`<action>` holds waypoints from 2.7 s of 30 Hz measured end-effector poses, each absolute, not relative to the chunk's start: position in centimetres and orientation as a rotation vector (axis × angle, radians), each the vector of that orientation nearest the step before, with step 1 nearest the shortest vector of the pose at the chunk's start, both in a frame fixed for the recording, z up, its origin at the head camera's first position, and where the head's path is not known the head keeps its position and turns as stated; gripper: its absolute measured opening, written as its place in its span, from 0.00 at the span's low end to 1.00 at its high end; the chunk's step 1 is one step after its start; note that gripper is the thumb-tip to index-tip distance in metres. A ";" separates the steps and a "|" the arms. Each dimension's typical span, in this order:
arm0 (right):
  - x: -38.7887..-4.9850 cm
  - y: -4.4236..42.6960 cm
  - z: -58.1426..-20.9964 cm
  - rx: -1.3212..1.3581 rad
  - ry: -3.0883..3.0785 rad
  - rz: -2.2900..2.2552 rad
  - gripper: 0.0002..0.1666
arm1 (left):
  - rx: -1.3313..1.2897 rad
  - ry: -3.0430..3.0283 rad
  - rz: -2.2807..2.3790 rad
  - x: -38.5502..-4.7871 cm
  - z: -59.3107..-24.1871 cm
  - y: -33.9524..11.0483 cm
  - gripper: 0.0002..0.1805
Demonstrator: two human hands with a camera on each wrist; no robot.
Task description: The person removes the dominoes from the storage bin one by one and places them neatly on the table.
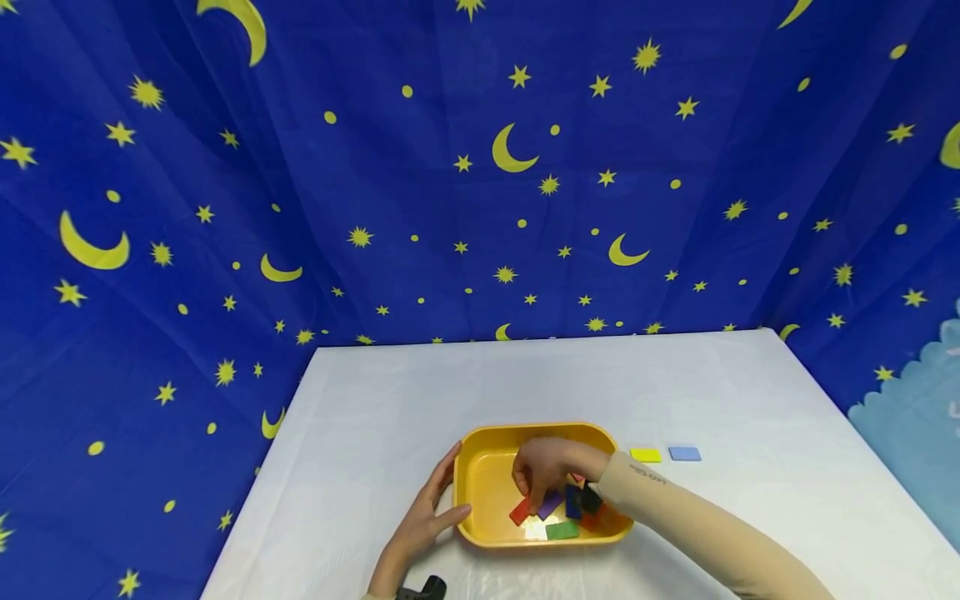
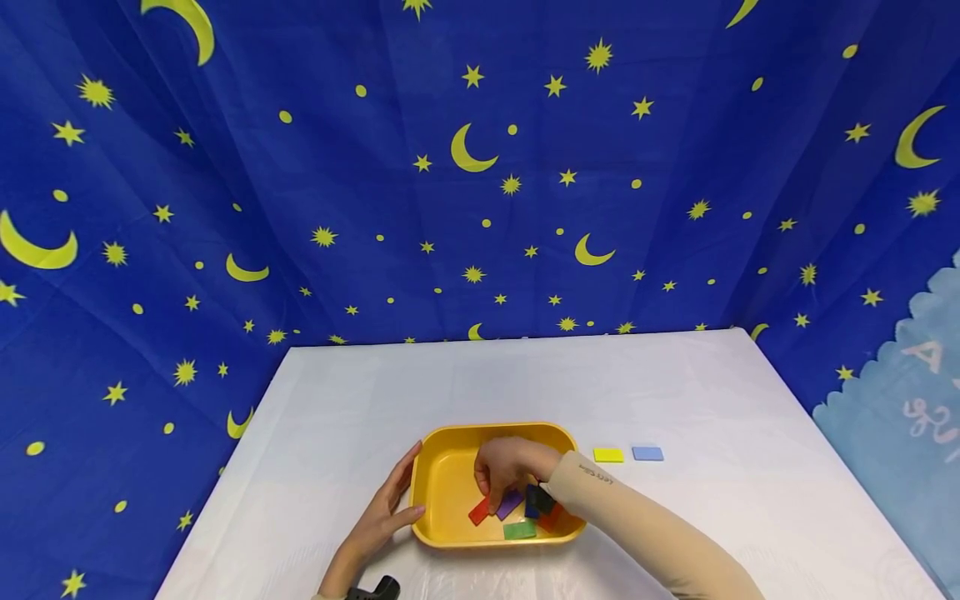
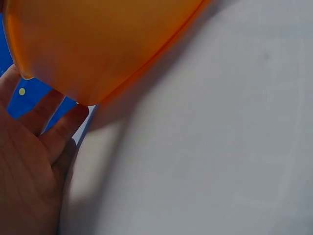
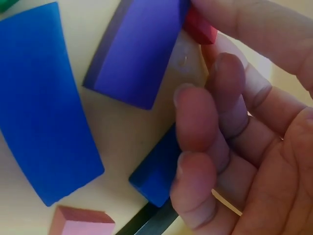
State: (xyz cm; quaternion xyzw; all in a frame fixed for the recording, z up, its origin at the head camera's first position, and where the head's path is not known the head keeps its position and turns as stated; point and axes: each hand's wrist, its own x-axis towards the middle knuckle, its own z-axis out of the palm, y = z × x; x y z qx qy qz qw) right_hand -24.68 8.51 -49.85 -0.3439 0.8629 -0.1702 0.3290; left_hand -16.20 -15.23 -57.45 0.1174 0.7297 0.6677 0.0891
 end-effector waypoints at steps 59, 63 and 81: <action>-24.9 10.1 -49.4 -1.091 2.389 -0.708 0.11 | 0.374 2.159 1.995 -16.3 -57.6 -15.2 0.43; -24.7 10.2 -49.3 -1.156 2.401 -0.685 0.09 | 0.355 2.159 2.005 -16.3 -57.7 -15.3 0.43; -24.6 12.2 -48.5 -1.031 2.374 -0.996 0.10 | 0.394 2.172 2.009 -16.3 -57.8 -15.4 0.42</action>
